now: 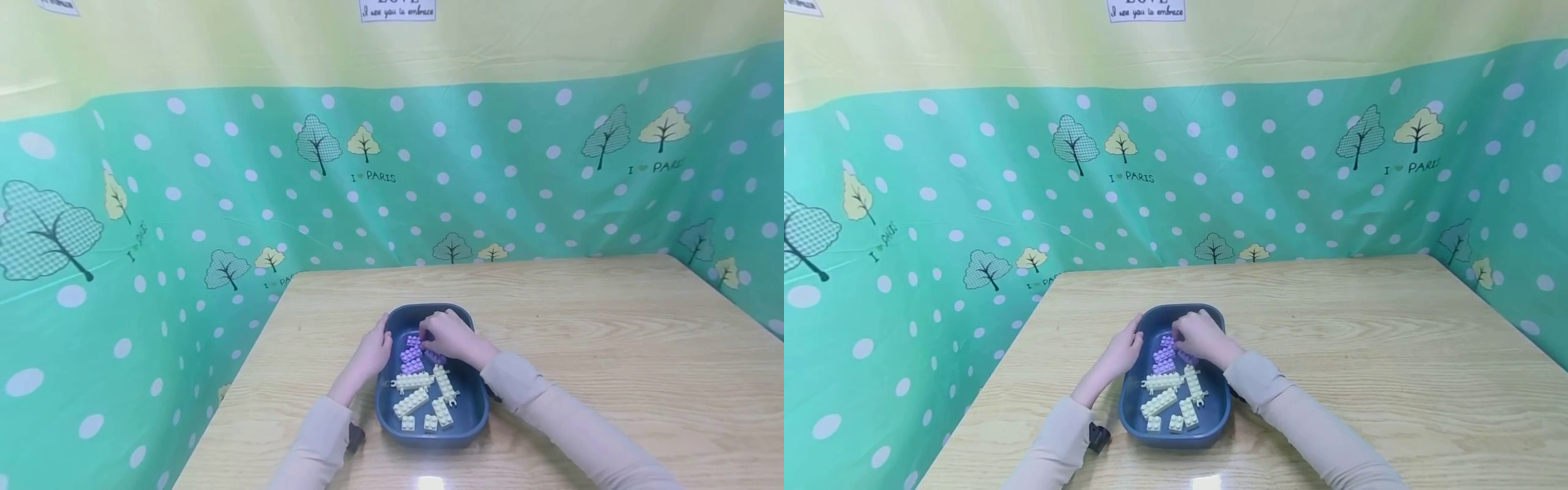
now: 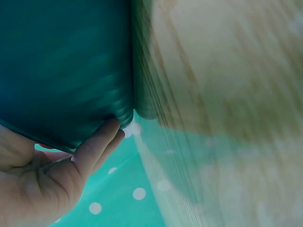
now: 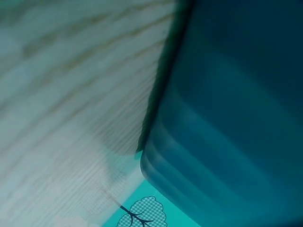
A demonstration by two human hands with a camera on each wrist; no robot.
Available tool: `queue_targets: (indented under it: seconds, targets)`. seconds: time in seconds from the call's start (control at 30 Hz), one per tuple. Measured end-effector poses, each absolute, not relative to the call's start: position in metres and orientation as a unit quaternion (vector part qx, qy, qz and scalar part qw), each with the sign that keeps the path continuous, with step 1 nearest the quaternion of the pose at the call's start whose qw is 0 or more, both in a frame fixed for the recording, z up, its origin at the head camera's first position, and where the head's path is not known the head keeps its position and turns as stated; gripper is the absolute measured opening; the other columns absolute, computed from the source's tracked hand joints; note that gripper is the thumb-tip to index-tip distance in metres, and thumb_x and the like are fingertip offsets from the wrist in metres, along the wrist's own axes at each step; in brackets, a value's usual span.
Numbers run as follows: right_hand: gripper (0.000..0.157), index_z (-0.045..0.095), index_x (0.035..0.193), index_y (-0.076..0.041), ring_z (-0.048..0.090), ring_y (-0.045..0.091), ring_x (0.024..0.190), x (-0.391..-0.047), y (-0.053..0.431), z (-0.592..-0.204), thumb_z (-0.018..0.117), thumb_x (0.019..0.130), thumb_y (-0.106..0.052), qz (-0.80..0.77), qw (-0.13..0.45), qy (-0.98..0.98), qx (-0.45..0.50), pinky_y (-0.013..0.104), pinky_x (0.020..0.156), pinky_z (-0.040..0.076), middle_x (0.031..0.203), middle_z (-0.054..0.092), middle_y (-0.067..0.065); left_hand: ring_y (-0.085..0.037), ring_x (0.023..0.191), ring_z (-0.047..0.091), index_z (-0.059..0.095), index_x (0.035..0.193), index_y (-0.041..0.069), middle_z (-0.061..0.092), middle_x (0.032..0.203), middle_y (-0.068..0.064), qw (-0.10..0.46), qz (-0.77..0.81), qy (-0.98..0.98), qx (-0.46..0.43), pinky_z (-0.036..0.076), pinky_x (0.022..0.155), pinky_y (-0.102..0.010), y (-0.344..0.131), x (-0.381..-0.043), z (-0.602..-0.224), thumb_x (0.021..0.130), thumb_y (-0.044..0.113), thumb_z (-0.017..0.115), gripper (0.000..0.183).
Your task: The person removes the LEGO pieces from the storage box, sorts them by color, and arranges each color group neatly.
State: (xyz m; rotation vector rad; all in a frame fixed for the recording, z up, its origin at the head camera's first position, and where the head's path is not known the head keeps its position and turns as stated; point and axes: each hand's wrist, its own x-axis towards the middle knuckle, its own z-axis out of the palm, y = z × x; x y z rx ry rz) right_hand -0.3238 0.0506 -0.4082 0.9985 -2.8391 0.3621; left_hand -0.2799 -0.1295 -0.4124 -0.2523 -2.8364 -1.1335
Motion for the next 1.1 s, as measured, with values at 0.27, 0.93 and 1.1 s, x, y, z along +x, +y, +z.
queue_targets:
  seconds: [0.27,0.93,1.1]
  targets:
    - [0.005,0.070,0.080,-0.020,0.058,0.011,0.076,-0.3237,0.0505,-0.4073,0.073,0.080,-0.024,0.121,0.053,-0.938,0.321,0.037,0.083,0.041,0.077,0.069,-0.007,-0.042,0.127,0.042,0.025,0.143,-0.009,0.037,0.142,-0.029,0.037,-0.378,-0.922,-0.078,0.036,0.104,-0.050,-0.1293,-0.2790,-0.4118,0.098,0.009,0.036,0.050]
    - [0.018,0.072,0.097,-0.009,0.065,0.016,0.084,-0.3207,0.0523,-0.4053,0.072,0.080,-0.014,0.231,0.137,-0.908,0.320,0.032,0.078,0.053,0.091,0.067,0.002,-0.043,0.114,0.053,0.028,0.141,-0.011,0.049,0.128,-0.035,0.050,-0.406,-0.909,-0.086,0.046,0.094,-0.049,-0.1313,-0.2809,-0.4130,0.098,0.008,0.037,0.048]
    - [0.019,0.071,0.097,-0.006,0.065,0.018,0.084,-0.3156,0.0532,-0.4005,0.071,0.079,-0.011,0.247,0.156,-0.896,0.333,0.032,0.075,0.054,0.089,0.068,0.004,-0.042,0.114,0.054,0.030,0.140,-0.010,0.051,0.127,-0.034,0.057,-0.406,-0.909,-0.078,0.046,0.094,-0.049,-0.1316,-0.2809,-0.4161,0.098,0.008,0.037,0.046]
